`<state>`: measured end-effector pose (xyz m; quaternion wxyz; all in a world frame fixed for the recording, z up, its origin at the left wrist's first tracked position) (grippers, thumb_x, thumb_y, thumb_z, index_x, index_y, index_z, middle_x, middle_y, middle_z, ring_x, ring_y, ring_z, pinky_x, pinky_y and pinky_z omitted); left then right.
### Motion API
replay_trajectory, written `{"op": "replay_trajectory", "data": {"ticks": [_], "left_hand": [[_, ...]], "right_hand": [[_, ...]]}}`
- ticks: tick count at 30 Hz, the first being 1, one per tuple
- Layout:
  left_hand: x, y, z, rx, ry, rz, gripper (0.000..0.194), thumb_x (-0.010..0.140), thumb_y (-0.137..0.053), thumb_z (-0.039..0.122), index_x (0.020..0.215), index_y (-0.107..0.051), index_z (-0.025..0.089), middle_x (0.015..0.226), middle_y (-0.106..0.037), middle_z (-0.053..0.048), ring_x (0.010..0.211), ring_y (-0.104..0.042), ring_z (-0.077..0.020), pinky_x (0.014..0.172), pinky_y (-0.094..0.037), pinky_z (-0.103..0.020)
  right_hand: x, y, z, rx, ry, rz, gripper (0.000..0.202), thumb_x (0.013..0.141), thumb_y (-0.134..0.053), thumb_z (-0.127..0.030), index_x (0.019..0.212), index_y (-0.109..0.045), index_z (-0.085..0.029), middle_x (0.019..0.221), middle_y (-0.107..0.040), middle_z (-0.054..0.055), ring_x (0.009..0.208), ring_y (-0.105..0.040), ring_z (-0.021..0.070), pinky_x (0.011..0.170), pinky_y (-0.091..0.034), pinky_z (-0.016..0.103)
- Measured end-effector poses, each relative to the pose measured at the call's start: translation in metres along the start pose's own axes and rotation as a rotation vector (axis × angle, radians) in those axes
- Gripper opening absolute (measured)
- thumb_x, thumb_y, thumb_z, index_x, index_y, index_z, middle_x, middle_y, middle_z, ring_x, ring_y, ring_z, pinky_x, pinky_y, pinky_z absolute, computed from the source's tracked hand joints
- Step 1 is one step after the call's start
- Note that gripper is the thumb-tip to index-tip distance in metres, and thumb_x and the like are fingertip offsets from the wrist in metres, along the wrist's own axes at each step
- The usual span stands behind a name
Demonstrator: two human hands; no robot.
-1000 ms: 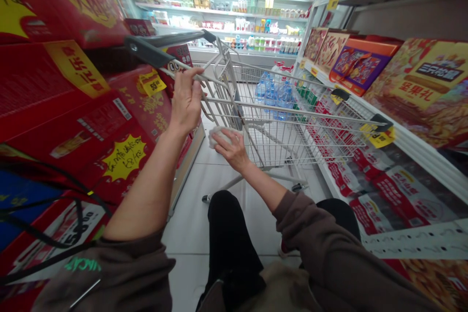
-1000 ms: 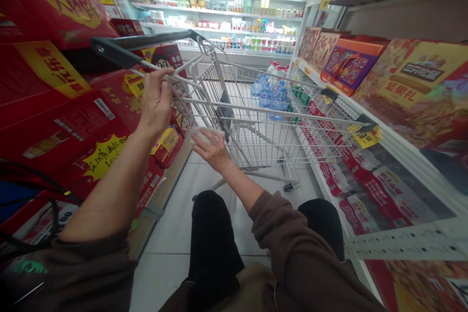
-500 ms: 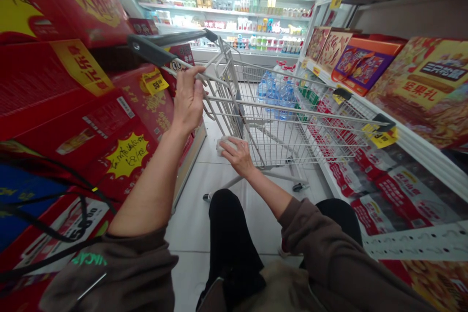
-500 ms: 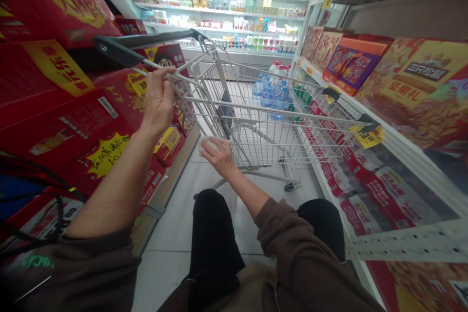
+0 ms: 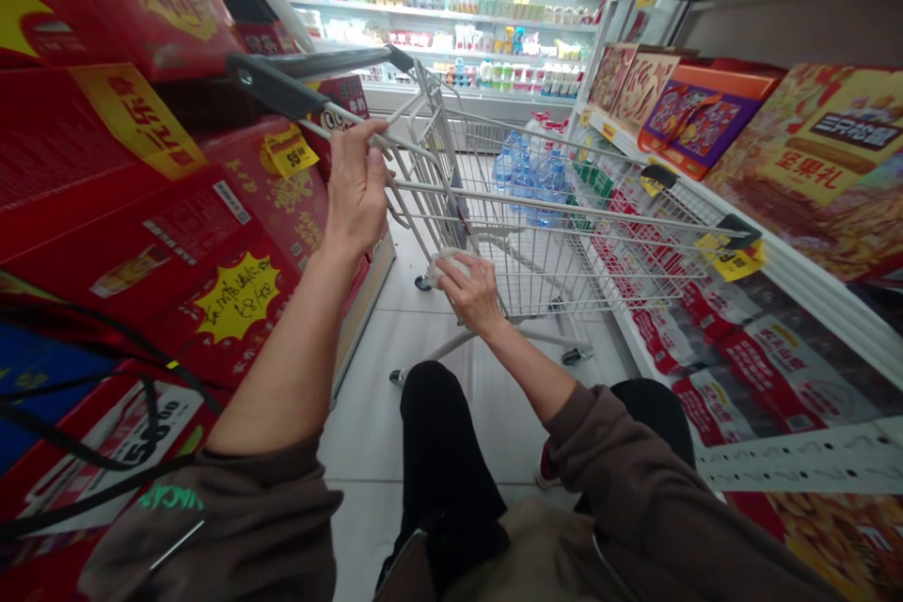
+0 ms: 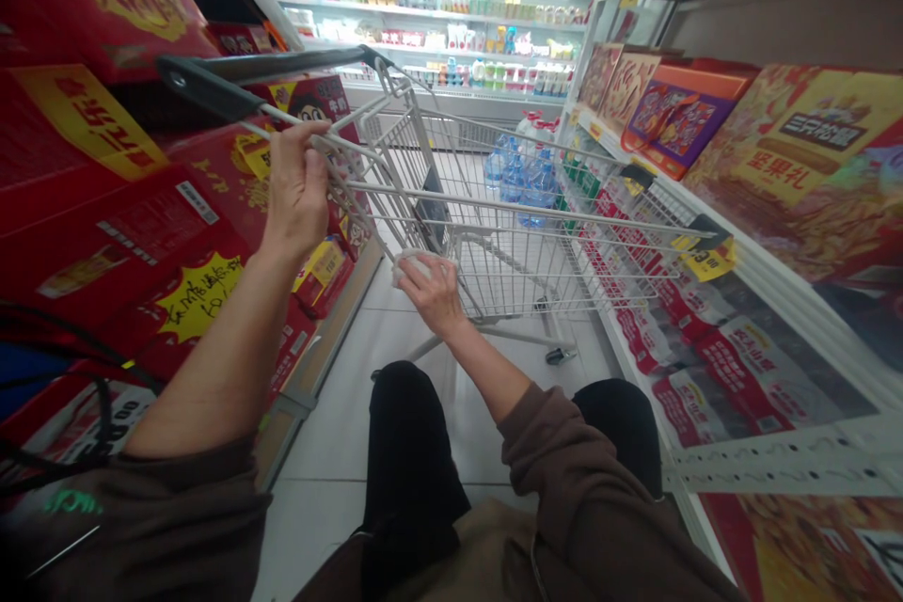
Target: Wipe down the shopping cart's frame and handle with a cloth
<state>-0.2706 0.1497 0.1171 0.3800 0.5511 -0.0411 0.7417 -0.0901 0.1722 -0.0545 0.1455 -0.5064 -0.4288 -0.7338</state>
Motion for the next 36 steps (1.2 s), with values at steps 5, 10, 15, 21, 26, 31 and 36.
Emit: {"op": "replay_trajectory", "data": {"ticks": [5,10,15,21,26,31,36], "left_hand": [[-0.007,-0.024,0.025,0.293,0.057,0.321,0.058,0.106,-0.024,0.063,0.133,-0.063,0.029,0.144,-0.052,-0.008,0.147,-0.037,-0.0290,0.124,-0.024,-0.063],[0.003,-0.032,0.023,0.323,-0.152,-0.062,0.044,0.104,-0.034,0.058,0.123,-0.065,0.033,0.138,-0.062,-0.001,0.149,-0.035,-0.0259,0.133,-0.007,-0.062],[0.010,-0.032,0.016,0.194,-0.120,-0.127,0.041,0.103,-0.034,0.055,0.115,-0.067,0.035,0.134,-0.062,-0.005,0.150,-0.035,-0.0306,0.135,-0.004,-0.061],[0.011,-0.036,0.018,0.155,-0.107,-0.093,0.038,0.102,-0.037,0.058,0.102,-0.068,0.034,0.127,-0.060,-0.006,0.145,-0.035,-0.0313,0.133,-0.001,-0.064],[0.014,-0.033,0.014,0.065,-0.103,-0.088,0.035,0.098,-0.044,0.063,0.103,-0.065,0.036,0.115,-0.061,-0.004,0.140,-0.034,-0.0292,0.132,-0.003,-0.065],[0.012,-0.037,0.013,0.006,-0.041,-0.057,0.038,0.095,-0.046,0.067,0.104,-0.065,0.035,0.113,-0.061,-0.005,0.140,-0.030,-0.0299,0.128,-0.006,-0.068],[0.012,-0.033,0.011,0.021,-0.030,-0.084,0.039,0.095,-0.047,0.068,0.104,-0.065,0.034,0.114,-0.061,-0.004,0.140,-0.029,-0.0288,0.128,-0.005,-0.067]], "right_hand": [[0.033,0.007,0.006,0.015,0.036,0.025,0.013,0.104,-0.059,-0.027,0.104,-0.072,-0.030,0.146,-0.068,-0.003,0.141,-0.054,0.0247,0.116,-0.038,0.052],[0.007,-0.001,0.008,-0.022,0.056,0.011,0.014,0.105,-0.060,-0.027,0.099,-0.072,-0.030,0.136,-0.074,-0.005,0.131,-0.061,0.0221,0.113,-0.040,0.048],[-0.010,0.004,0.005,0.023,-0.046,-0.059,0.014,0.102,-0.062,-0.022,0.096,-0.074,-0.025,0.133,-0.076,-0.001,0.126,-0.063,0.0239,0.104,-0.045,0.044],[0.031,0.007,0.023,0.083,-0.008,0.006,0.015,0.102,-0.062,-0.023,0.100,-0.074,-0.031,0.141,-0.071,-0.004,0.143,-0.052,0.0242,0.118,-0.036,0.051],[-0.018,0.010,0.031,0.102,-0.109,0.057,0.025,0.103,-0.058,-0.021,0.085,-0.075,-0.025,0.125,-0.079,0.001,0.128,-0.061,0.0236,0.103,-0.045,0.042],[0.006,0.023,0.032,0.114,-0.077,-0.013,0.027,0.105,-0.052,-0.019,0.093,-0.076,-0.027,0.136,-0.074,-0.001,0.136,-0.056,0.0240,0.107,-0.046,0.045],[0.034,0.017,0.043,0.092,0.023,-0.056,0.024,0.107,-0.053,-0.027,0.099,-0.074,-0.033,0.141,-0.070,-0.007,0.141,-0.052,0.0197,0.121,-0.038,0.046]]}}
Point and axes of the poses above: each hand's wrist, its own x-axis towards the middle knuckle, its own y-axis out of the back of the hand, z = x × y, the point moved 1 cm from there along x, towards the middle knuckle
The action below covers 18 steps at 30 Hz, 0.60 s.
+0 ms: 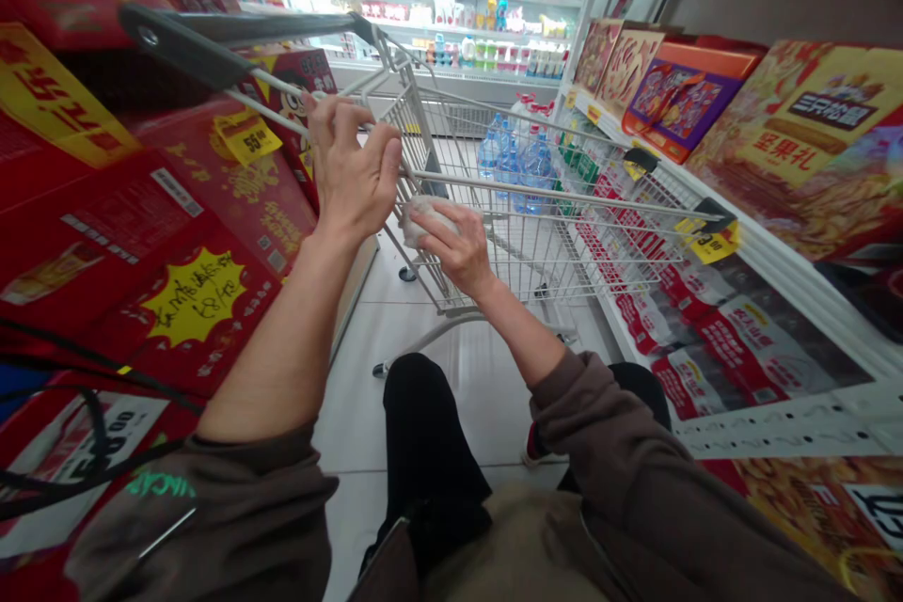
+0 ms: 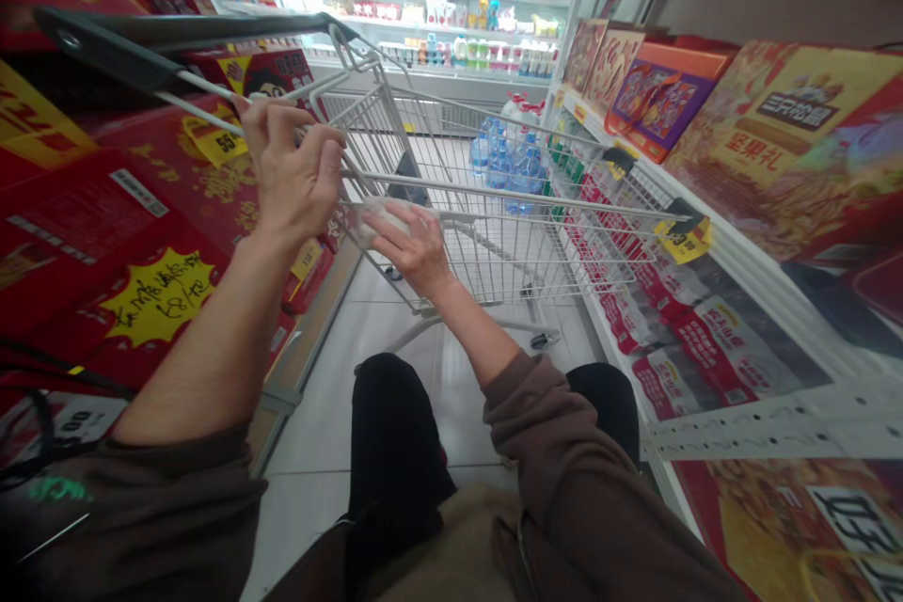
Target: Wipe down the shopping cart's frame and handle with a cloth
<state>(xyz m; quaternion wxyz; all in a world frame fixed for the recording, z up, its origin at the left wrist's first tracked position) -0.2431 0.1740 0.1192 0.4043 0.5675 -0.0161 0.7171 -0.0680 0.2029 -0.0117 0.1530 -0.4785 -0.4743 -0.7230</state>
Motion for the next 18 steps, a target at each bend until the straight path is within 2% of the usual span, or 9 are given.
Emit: {"op": "replay_trajectory", "data": {"ticks": [4,6,8,12,14,16,18], "left_hand": [[0.001,0.002,-0.001,0.066,-0.019,-0.012,0.040,0.097,-0.044,0.067,0.104,-0.066,0.034,0.116,-0.060,-0.004,0.139,-0.031,-0.0292,0.129,-0.001,-0.067],[0.001,0.001,0.000,0.080,-0.032,-0.004,0.039,0.098,-0.044,0.066,0.103,-0.066,0.034,0.118,-0.059,-0.005,0.140,-0.031,-0.0297,0.129,-0.001,-0.066],[0.001,-0.001,0.001,0.104,-0.046,0.002,0.041,0.100,-0.040,0.064,0.102,-0.066,0.033,0.121,-0.057,-0.006,0.139,-0.031,-0.0302,0.129,-0.005,-0.066],[-0.001,-0.002,0.002,0.173,-0.085,0.006,0.044,0.105,-0.033,0.060,0.101,-0.065,0.030,0.125,-0.053,-0.007,0.138,-0.031,-0.0290,0.130,-0.011,-0.064],[-0.002,0.000,0.001,0.156,-0.093,0.007,0.043,0.105,-0.035,0.060,0.102,-0.065,0.030,0.125,-0.053,-0.006,0.138,-0.031,-0.0282,0.130,-0.011,-0.063],[-0.002,0.001,0.001,0.134,-0.089,0.008,0.043,0.104,-0.036,0.062,0.102,-0.066,0.031,0.124,-0.054,-0.006,0.138,-0.031,-0.0282,0.130,-0.013,-0.063],[-0.002,0.002,0.002,0.127,-0.083,0.006,0.044,0.104,-0.036,0.063,0.101,-0.066,0.030,0.123,-0.054,-0.007,0.137,-0.032,-0.0289,0.130,-0.014,-0.064]], "right_hand": [[-0.056,-0.009,0.005,-0.013,-0.018,0.068,0.023,0.104,-0.059,-0.028,0.087,-0.075,-0.027,0.125,-0.079,-0.002,0.126,-0.062,0.0218,0.106,-0.046,0.043],[-0.074,-0.009,0.005,0.006,-0.046,0.065,0.022,0.103,-0.061,-0.026,0.085,-0.074,-0.025,0.121,-0.080,0.000,0.122,-0.065,0.0228,0.100,-0.047,0.042],[-0.067,-0.005,0.003,0.024,-0.066,0.037,0.022,0.103,-0.060,-0.024,0.087,-0.075,-0.025,0.122,-0.080,0.000,0.123,-0.064,0.0229,0.101,-0.046,0.043],[-0.013,0.002,0.000,-0.005,-0.032,0.009,0.022,0.105,-0.057,-0.026,0.096,-0.076,-0.031,0.135,-0.074,-0.003,0.135,-0.058,0.0222,0.113,-0.041,0.045],[-0.002,0.000,0.000,-0.016,-0.023,0.011,0.021,0.105,-0.057,-0.026,0.099,-0.076,-0.032,0.140,-0.071,-0.004,0.139,-0.055,0.0224,0.115,-0.039,0.046],[-0.014,-0.004,0.001,0.000,-0.033,0.006,0.019,0.104,-0.058,-0.026,0.097,-0.075,-0.032,0.138,-0.072,-0.004,0.138,-0.055,0.0225,0.114,-0.040,0.047],[-0.043,-0.009,0.003,0.021,-0.049,-0.003,0.019,0.104,-0.060,-0.028,0.092,-0.075,-0.030,0.131,-0.076,-0.001,0.132,-0.058,0.0223,0.110,-0.042,0.045]]}}
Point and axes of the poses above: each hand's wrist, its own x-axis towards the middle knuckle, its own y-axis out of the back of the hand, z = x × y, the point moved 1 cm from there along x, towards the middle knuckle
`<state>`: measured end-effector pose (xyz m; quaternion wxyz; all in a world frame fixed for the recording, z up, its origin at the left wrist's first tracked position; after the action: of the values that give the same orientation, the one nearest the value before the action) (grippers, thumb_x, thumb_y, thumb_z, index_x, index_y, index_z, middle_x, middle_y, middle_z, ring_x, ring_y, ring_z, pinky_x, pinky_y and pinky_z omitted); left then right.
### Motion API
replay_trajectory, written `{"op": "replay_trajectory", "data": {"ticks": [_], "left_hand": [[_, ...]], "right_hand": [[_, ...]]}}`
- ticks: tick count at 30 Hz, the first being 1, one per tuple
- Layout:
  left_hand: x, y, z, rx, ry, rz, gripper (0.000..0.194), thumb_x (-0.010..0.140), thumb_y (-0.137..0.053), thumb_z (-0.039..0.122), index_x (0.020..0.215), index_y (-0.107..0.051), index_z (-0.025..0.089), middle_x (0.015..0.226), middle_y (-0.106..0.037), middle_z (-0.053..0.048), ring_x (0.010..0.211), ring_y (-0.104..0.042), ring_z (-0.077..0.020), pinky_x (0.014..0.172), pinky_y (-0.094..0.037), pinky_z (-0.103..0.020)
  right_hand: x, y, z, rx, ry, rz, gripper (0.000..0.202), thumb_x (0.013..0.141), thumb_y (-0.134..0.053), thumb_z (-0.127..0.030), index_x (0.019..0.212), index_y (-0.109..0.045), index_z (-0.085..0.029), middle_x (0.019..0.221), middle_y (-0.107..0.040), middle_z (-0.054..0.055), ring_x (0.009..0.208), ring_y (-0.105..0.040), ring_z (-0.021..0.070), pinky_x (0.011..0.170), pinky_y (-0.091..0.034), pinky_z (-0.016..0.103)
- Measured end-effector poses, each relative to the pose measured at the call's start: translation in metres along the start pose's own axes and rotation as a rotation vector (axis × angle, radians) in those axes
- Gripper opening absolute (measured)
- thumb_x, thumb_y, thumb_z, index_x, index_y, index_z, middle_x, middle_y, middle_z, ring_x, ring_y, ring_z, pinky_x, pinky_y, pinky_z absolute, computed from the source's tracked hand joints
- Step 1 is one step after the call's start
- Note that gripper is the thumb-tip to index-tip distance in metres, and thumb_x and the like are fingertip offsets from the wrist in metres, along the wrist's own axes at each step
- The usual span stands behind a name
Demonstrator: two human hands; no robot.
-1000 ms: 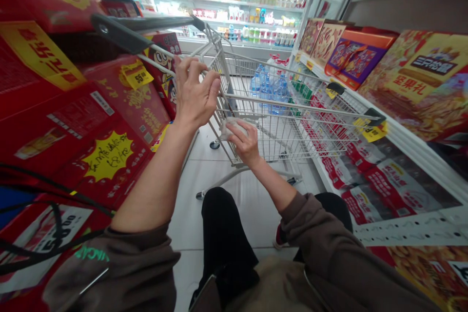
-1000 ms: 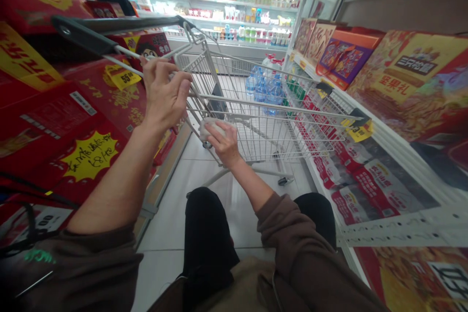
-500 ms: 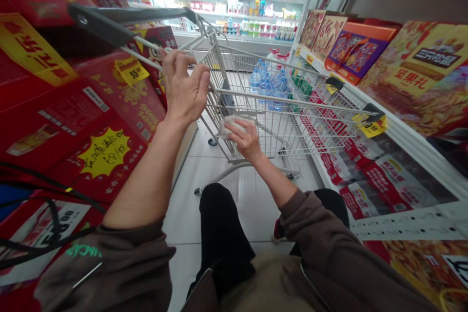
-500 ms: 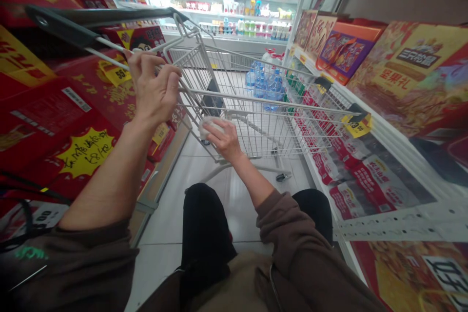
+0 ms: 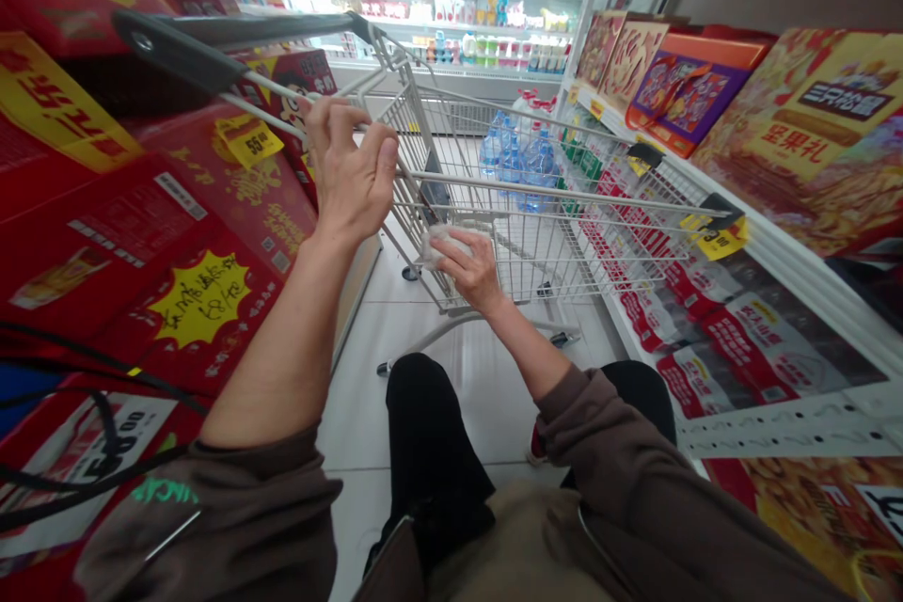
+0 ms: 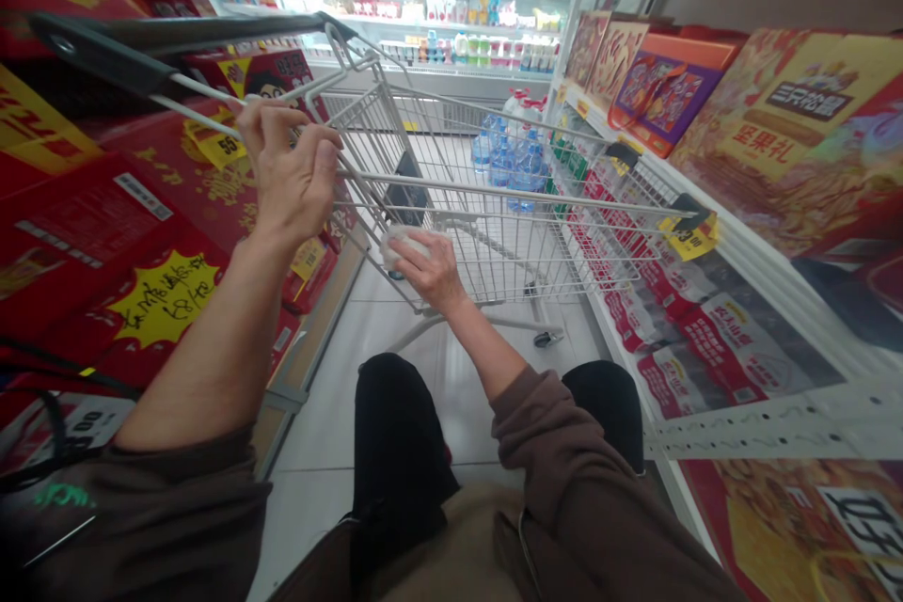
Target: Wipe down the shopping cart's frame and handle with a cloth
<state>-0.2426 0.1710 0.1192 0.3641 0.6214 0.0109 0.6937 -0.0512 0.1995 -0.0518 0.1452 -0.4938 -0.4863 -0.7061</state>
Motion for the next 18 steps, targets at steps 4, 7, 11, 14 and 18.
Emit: {"op": "replay_trajectory", "data": {"ticks": [4,7,11,14,18], "left_hand": [[0.000,-0.002,0.000,0.015,0.005,-0.006,0.046,0.104,-0.034,0.063,0.103,-0.066,0.030,0.125,-0.052,-0.008,0.138,-0.030,-0.0287,0.129,-0.014,-0.062],[0.000,-0.004,-0.001,0.035,0.000,-0.006,0.047,0.104,-0.032,0.062,0.106,-0.066,0.030,0.128,-0.050,-0.008,0.139,-0.028,-0.0289,0.128,-0.015,-0.061],[-0.001,-0.002,-0.002,0.006,-0.002,-0.029,0.045,0.103,-0.033,0.064,0.106,-0.066,0.032,0.129,-0.051,-0.006,0.140,-0.028,-0.0294,0.128,-0.015,-0.062],[-0.001,0.000,-0.001,-0.016,0.013,-0.029,0.045,0.102,-0.035,0.065,0.103,-0.065,0.032,0.128,-0.051,-0.006,0.139,-0.027,-0.0289,0.129,-0.015,-0.060],[-0.001,-0.003,0.000,-0.007,0.014,0.001,0.046,0.104,-0.033,0.063,0.100,-0.064,0.030,0.127,-0.051,-0.007,0.138,-0.028,-0.0286,0.128,-0.015,-0.060]], "right_hand": [[-0.028,0.001,0.003,-0.013,-0.023,-0.022,0.023,0.104,-0.060,-0.033,0.089,-0.076,-0.027,0.124,-0.079,0.001,0.125,-0.063,0.0223,0.103,-0.044,0.043],[0.004,0.007,-0.002,-0.033,-0.013,-0.043,0.023,0.106,-0.055,-0.031,0.095,-0.076,-0.029,0.133,-0.075,-0.002,0.133,-0.058,0.0228,0.110,-0.042,0.046],[0.033,0.007,-0.006,-0.041,0.001,-0.038,0.021,0.105,-0.055,-0.026,0.103,-0.074,-0.033,0.143,-0.069,-0.005,0.141,-0.051,0.0227,0.117,-0.039,0.048],[0.002,0.003,-0.001,-0.016,-0.006,-0.045,0.019,0.104,-0.058,-0.029,0.097,-0.075,-0.032,0.137,-0.073,-0.003,0.136,-0.055,0.0222,0.115,-0.041,0.047],[-0.031,0.004,0.007,-0.060,0.043,-0.058,0.026,0.106,-0.055,-0.032,0.090,-0.076,-0.028,0.130,-0.077,-0.002,0.128,-0.061,0.0212,0.107,-0.044,0.044]]}}
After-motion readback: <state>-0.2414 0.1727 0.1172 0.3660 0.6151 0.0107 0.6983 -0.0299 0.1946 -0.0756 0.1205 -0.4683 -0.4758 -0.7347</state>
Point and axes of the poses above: each hand's wrist, its own x-axis towards the middle knuckle, its own y-axis out of the back of the hand, z = x × y, the point moved 1 cm from there along x, towards the middle knuckle
